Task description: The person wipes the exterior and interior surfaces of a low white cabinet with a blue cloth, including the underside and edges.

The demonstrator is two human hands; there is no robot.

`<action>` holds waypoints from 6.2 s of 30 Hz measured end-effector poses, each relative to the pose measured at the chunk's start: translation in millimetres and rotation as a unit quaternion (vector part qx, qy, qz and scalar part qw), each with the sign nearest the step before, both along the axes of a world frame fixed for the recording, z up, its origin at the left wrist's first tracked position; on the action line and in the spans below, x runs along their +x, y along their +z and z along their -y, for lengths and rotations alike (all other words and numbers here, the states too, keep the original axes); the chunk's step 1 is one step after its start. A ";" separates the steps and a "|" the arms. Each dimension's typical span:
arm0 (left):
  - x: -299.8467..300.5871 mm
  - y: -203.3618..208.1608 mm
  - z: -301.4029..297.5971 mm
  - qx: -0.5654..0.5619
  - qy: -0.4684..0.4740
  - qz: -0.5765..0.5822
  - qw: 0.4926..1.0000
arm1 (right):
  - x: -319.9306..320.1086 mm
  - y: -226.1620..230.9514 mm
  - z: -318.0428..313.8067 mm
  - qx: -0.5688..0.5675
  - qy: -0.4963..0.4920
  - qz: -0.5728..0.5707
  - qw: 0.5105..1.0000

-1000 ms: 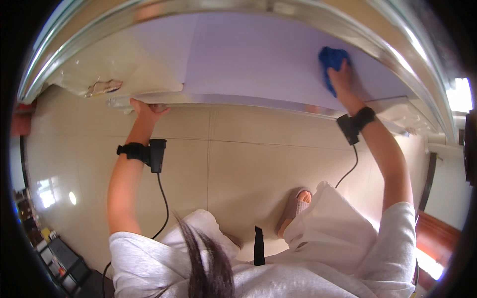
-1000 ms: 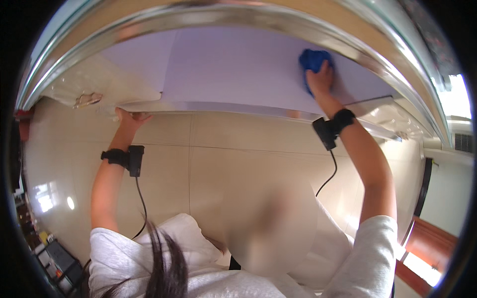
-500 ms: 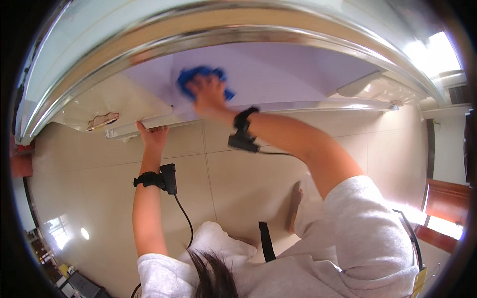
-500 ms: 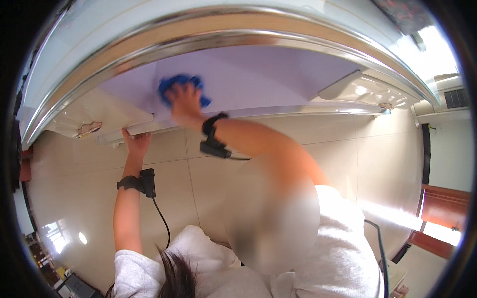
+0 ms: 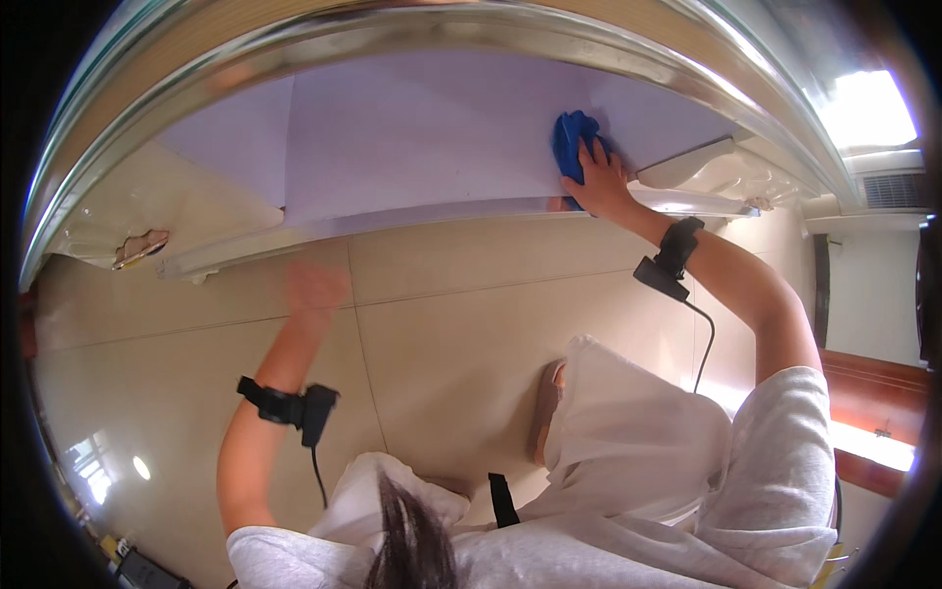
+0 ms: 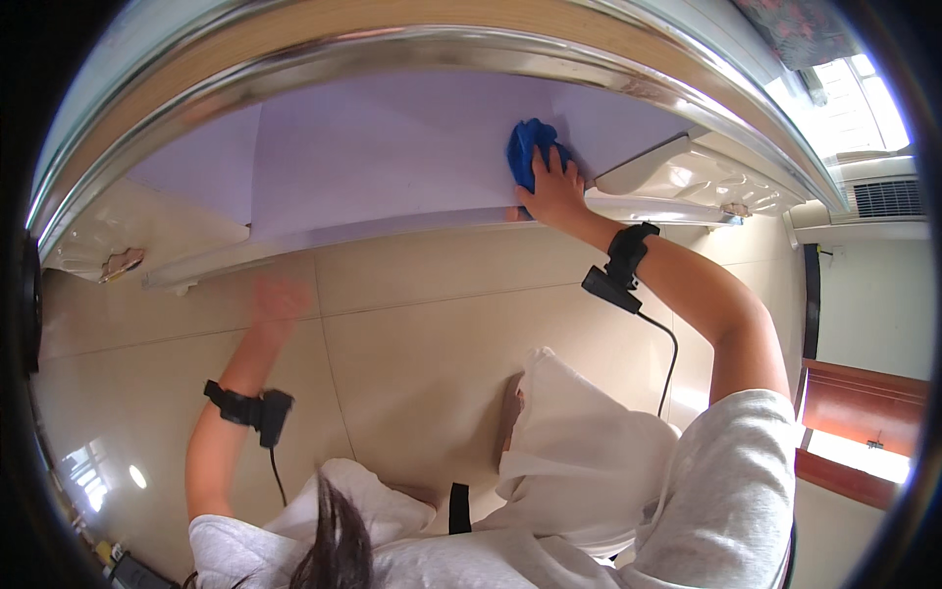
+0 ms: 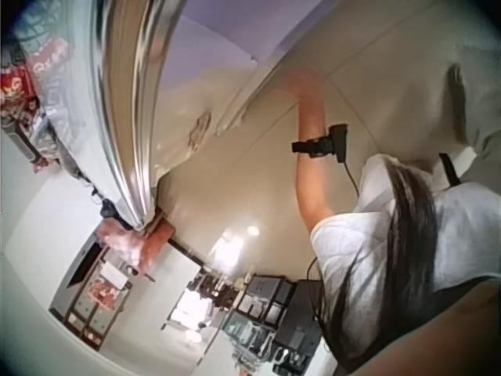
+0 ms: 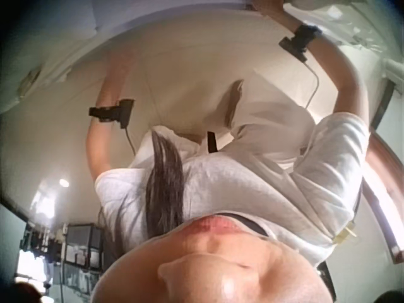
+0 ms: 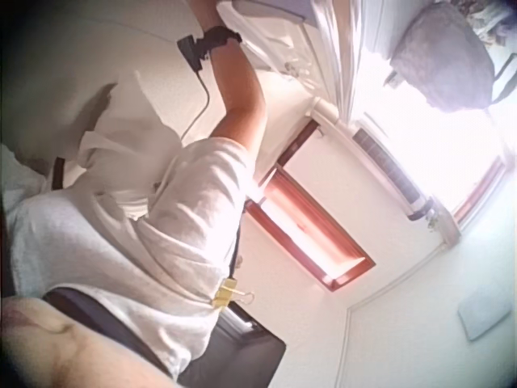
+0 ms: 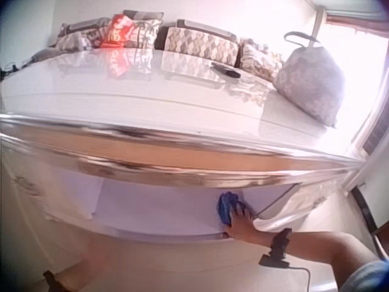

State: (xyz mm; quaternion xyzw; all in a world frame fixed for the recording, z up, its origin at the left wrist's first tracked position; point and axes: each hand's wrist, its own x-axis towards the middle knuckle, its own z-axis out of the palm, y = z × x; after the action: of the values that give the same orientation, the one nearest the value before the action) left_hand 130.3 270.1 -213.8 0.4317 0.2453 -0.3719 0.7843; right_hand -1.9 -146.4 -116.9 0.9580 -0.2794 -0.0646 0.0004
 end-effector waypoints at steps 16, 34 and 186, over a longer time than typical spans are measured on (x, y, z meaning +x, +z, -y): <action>6.9 81.0 96.6 0.410 -0.365 0.782 0.295 | 30.1 -2.9 -2.2 -0.089 0.195 0.105 0.971; 2.5 21.1 114.8 0.455 -0.172 0.851 0.197 | 58.1 11.4 40.7 -0.052 0.041 0.022 0.998; -220.5 -12.0 89.2 0.459 -0.013 0.797 0.392 | 134.8 -74.0 -89.3 -0.166 0.421 0.175 0.874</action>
State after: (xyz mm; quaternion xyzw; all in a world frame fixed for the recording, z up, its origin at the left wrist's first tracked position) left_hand -90.2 180.9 -225.8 0.8291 -0.3635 0.3006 0.3002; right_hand 132.9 -57.1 -190.9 0.9664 0.1486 0.1579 0.1378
